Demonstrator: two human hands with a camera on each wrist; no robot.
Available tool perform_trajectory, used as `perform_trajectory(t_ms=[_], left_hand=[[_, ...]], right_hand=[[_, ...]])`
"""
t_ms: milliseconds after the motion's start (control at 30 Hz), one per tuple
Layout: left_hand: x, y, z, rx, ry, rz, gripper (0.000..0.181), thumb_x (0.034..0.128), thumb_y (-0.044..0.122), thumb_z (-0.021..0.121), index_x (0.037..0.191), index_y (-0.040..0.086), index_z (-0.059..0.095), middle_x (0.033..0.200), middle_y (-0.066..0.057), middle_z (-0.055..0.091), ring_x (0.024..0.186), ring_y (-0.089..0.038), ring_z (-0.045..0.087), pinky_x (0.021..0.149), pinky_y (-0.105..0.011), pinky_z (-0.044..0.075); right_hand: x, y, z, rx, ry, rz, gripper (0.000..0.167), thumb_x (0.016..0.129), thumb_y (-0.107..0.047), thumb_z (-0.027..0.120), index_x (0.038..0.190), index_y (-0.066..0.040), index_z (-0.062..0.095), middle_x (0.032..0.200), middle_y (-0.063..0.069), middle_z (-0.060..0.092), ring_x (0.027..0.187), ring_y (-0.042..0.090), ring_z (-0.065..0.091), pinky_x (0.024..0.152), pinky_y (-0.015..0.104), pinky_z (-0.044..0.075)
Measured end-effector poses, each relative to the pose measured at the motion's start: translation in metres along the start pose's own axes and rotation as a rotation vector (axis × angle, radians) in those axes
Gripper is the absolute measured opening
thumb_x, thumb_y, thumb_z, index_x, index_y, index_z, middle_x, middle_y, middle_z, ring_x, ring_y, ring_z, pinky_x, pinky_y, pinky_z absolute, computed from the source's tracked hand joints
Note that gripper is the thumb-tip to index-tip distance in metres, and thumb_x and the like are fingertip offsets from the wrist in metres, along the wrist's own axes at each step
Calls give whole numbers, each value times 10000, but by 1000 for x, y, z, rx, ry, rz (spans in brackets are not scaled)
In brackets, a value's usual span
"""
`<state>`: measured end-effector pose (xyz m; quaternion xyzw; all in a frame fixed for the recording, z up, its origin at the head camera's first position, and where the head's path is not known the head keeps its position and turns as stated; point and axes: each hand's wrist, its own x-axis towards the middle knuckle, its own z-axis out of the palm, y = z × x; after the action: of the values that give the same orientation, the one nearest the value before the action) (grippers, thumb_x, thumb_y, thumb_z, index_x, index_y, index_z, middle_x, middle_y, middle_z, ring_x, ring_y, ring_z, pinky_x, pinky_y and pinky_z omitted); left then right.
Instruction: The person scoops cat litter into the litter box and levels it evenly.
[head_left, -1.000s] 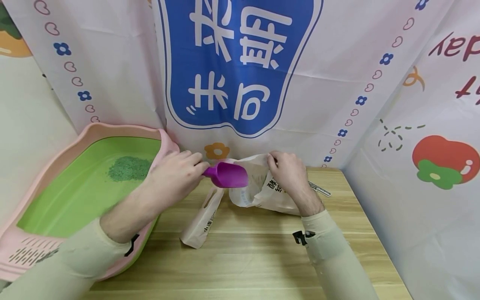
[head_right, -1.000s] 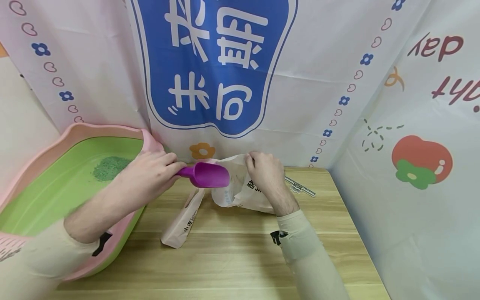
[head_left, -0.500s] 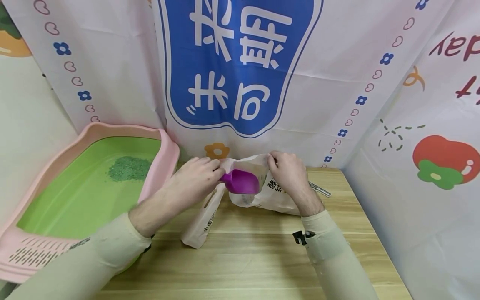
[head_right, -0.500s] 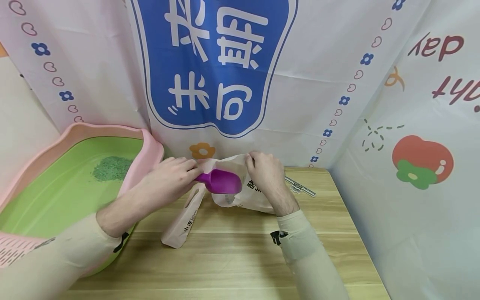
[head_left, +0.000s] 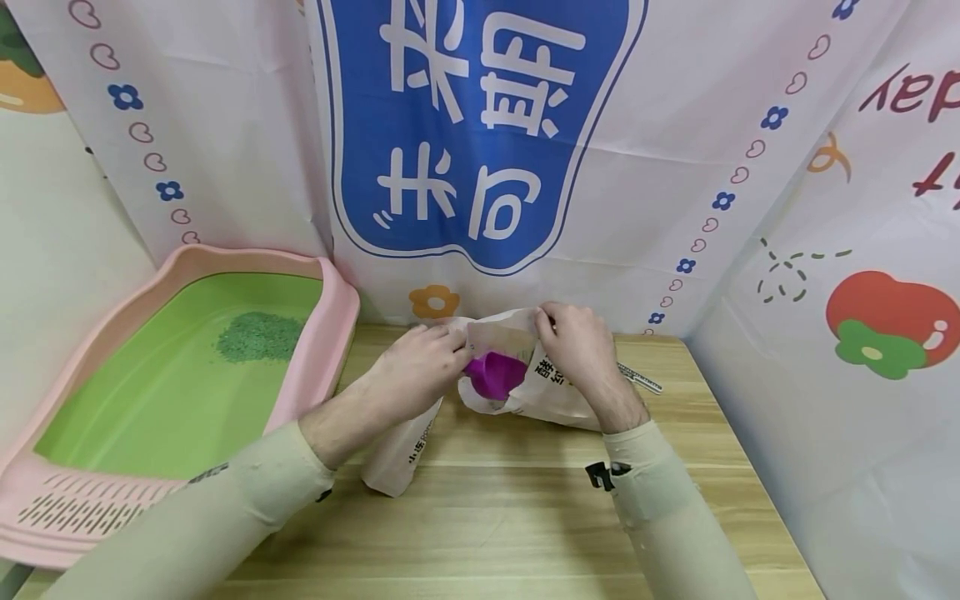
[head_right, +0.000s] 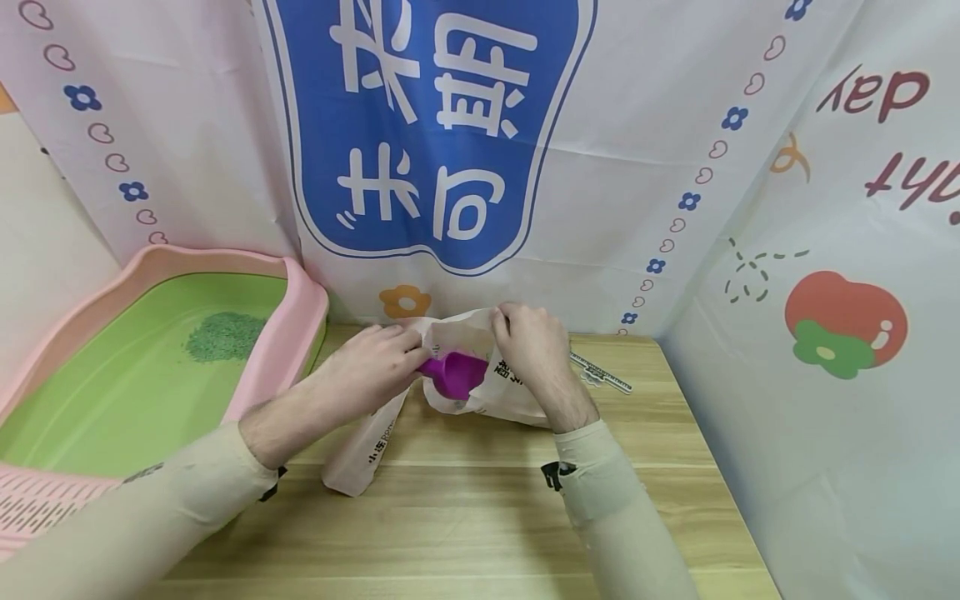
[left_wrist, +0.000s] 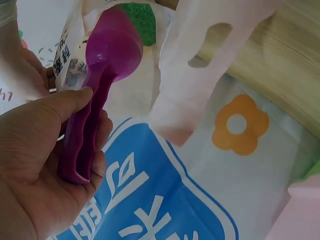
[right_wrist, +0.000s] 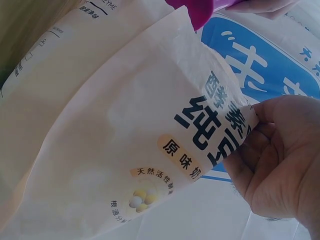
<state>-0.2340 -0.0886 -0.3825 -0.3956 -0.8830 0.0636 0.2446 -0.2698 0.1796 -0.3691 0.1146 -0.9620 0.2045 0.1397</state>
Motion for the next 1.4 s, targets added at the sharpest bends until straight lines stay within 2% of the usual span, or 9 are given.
perform_trajectory(t_ms=[267,400,533,733,900,1033,1200,1400], left_hand=[[9,10,9,-14,-45,15,323,975,124,954,1284,77,869,1128,-56,837,973,-252,798,908,-402,692],[11,11,12,-50,-107,15,354,998,111,940,1340,75,857,1146,-55,837,1008,-246,796,958,-394,694],[13,12,14,-72,-149,23,350,987,68,937,1327,89,858,1165,-59,826,1049,-252,799,996,-402,694],[17,13,20,-82,-167,40,349,962,-14,910,1286,108,868,1187,-53,824,1098,-257,807,1009,-411,688],[22,16,27,-62,-180,41,313,991,48,913,1288,140,875,1195,-31,823,1097,-235,808,904,-396,700],[25,19,33,-72,-225,19,343,1010,62,899,1341,147,865,1199,-27,808,1115,-235,789,867,-419,702],[26,22,39,-136,-277,-33,375,1066,164,865,1440,178,834,1279,-29,814,1194,-270,769,926,-472,704],[28,25,47,-224,-296,-85,403,1127,314,804,1511,190,797,1344,-46,808,1252,-317,762,1008,-529,698]], right_hand=[[-1,0,0,-3,4,-3,362,1213,-290,575,1142,-84,864,734,73,684,638,229,646,559,352,470],[-1,0,0,-3,7,-6,361,1211,-287,575,1137,-85,865,725,70,676,631,225,639,555,345,460],[-1,0,1,-3,0,-7,362,1213,-286,573,1139,-84,864,744,75,701,627,219,638,556,337,460],[-1,-1,3,1,-2,-6,365,1215,-286,570,1143,-81,863,763,88,727,612,216,634,544,326,451],[-2,-2,4,7,-2,-12,376,1216,-285,568,1034,-85,829,702,56,655,581,197,593,532,319,432],[-2,-2,5,10,1,-16,375,1217,-280,571,1025,-82,823,691,52,640,570,192,583,527,315,424],[-2,-3,6,6,11,-23,361,1212,-275,580,1046,-83,838,723,63,687,597,200,615,543,319,428],[-2,-3,7,2,8,-22,356,1213,-272,581,1020,-91,819,699,37,637,590,193,586,541,324,407]])
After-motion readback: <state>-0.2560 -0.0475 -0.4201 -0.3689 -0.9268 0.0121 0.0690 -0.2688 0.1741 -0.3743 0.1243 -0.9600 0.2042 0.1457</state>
